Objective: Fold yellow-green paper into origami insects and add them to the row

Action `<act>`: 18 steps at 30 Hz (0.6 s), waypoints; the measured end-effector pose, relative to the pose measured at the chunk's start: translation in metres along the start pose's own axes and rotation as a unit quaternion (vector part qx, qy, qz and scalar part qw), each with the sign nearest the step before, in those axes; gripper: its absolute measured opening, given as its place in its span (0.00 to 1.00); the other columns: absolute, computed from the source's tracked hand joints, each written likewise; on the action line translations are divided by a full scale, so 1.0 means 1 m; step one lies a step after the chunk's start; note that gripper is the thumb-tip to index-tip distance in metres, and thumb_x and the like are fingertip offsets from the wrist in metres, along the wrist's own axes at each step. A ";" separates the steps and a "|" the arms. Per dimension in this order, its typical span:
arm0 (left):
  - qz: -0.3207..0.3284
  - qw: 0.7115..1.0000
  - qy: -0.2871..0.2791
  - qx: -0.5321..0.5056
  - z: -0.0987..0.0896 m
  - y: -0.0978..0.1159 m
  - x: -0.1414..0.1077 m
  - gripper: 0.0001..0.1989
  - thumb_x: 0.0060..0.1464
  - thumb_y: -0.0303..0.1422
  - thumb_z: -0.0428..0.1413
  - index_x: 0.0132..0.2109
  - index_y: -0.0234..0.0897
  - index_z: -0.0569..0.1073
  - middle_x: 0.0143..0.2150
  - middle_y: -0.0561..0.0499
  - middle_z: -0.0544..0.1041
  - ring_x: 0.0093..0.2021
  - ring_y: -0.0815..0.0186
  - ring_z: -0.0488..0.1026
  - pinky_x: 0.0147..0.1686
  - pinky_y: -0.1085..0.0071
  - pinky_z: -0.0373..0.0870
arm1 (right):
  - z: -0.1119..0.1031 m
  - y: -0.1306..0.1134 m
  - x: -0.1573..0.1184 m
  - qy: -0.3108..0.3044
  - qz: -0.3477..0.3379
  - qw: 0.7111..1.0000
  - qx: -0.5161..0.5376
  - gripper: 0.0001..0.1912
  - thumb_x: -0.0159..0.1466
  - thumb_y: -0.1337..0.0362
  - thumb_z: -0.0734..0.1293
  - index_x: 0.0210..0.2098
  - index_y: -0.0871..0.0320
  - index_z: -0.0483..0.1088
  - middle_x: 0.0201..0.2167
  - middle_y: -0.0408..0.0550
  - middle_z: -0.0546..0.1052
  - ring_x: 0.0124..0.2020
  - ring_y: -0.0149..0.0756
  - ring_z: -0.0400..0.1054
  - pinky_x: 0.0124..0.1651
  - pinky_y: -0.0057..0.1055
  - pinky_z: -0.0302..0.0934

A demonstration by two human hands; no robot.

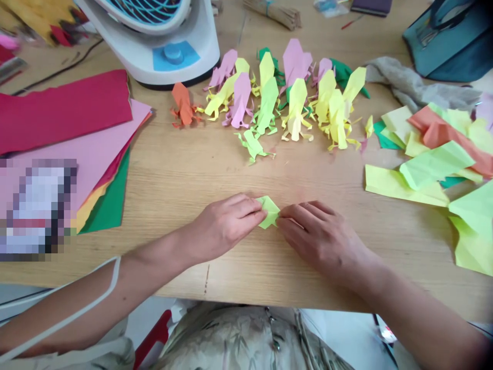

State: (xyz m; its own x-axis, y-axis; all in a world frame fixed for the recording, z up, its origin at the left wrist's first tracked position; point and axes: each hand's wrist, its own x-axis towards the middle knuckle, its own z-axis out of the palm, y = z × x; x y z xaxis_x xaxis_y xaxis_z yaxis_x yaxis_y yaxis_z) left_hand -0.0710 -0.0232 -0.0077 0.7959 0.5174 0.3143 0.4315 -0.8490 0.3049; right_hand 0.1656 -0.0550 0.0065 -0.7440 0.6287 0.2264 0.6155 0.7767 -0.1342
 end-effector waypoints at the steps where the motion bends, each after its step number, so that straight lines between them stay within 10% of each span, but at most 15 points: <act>1: 0.000 1.000 -0.001 0.008 0.001 0.001 -0.001 0.12 0.64 0.26 0.50 0.52 0.34 0.72 0.46 0.45 0.77 0.49 0.63 0.73 0.49 0.67 0.73 | -0.001 -0.002 0.000 0.002 -0.004 1.000 -0.009 0.13 0.69 0.73 0.57 0.36 0.60 0.72 0.37 0.52 0.76 0.36 0.38 0.69 0.41 0.38 0.62; 18: 0.002 0.997 -0.038 0.067 0.003 0.014 -0.005 0.15 0.65 0.27 0.48 0.56 0.37 0.70 0.49 0.47 0.76 0.54 0.62 0.71 0.55 0.67 0.70 | 0.003 -0.019 -0.017 0.029 0.053 0.997 -0.057 0.14 0.68 0.71 0.59 0.50 0.62 0.71 0.41 0.57 0.78 0.41 0.44 0.71 0.39 0.39 0.63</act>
State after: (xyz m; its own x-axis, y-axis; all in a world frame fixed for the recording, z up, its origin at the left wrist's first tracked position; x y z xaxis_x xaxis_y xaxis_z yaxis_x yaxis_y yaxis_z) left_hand -0.0680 -0.0382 -0.0078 0.8257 0.5088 0.2437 0.4774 -0.8603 0.1789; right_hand 0.1655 -0.0805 0.0027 -0.6595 0.7005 0.2728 0.7173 0.6949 -0.0504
